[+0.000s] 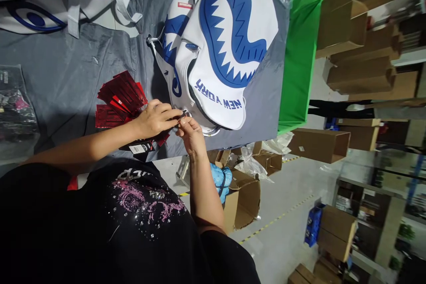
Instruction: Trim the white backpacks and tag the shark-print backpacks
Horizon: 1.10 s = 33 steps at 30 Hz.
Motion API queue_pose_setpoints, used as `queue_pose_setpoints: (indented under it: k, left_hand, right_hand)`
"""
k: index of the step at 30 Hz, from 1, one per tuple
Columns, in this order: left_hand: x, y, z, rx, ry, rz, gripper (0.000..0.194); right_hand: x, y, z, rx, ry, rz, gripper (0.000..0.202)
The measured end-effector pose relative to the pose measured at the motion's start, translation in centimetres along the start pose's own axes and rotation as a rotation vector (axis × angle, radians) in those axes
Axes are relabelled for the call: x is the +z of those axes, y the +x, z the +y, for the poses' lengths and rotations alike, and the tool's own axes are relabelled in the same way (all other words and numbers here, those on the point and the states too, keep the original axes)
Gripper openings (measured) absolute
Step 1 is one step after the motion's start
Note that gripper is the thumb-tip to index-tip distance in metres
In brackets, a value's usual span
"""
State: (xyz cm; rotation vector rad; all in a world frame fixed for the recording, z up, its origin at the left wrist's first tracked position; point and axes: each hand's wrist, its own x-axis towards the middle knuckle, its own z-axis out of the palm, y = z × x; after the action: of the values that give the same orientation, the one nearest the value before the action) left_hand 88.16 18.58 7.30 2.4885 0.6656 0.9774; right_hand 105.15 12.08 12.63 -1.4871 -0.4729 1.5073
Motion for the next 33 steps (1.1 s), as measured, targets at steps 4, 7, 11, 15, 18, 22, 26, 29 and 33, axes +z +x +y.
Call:
queue_pose_setpoints:
  k: [4,7,11,15,18,22,26,29,33]
  left_hand:
    - [0.4,0.5,1.0,-0.142,-0.191,0.037,0.024]
    - [1.1,0.8,1.3,-0.401,-0.614,0.066,0.015]
    - [1.7,0.7,1.5,-0.684,-0.837,-0.015,0.007]
    - [1.8,0.3,1.6,-0.709,-0.668,-0.104,0.011]
    - [1.7,0.2,1.7,-0.721,-0.630,-0.123,0.013]
    - [1.5,0.4,1.6,-0.740,-0.598,-0.145,0.015]
    - [1.4,0.7,1.5,-0.740,-0.562,-0.187,0.016]
    - [1.4,0.7,1.4,-0.736,-0.533,-0.213,0.016]
    - [1.3,0.7,1.3,-0.733,-0.528,-0.231,0.017]
  right_hand:
    - [0.4,0.3,0.4,-0.110,-0.056,0.128,0.038]
    - [0.4,0.4,0.5,-0.060,-0.024,0.157,0.040]
    - [0.9,0.5,0.9,-0.055,-0.009,0.226,0.045]
    - [1.7,0.6,1.9,-0.175,-0.082,0.277,0.045]
    - [1.9,0.7,2.6,-0.234,-0.125,0.290,0.045]
    - [1.7,0.8,3.3,-0.254,-0.144,0.300,0.045]
    - [1.4,0.9,3.6,-0.264,-0.129,0.292,0.045]
    - [1.3,1.0,3.8,-0.260,-0.129,0.299,0.045]
    - [1.4,1.2,3.9,-0.262,-0.129,0.305,0.045]
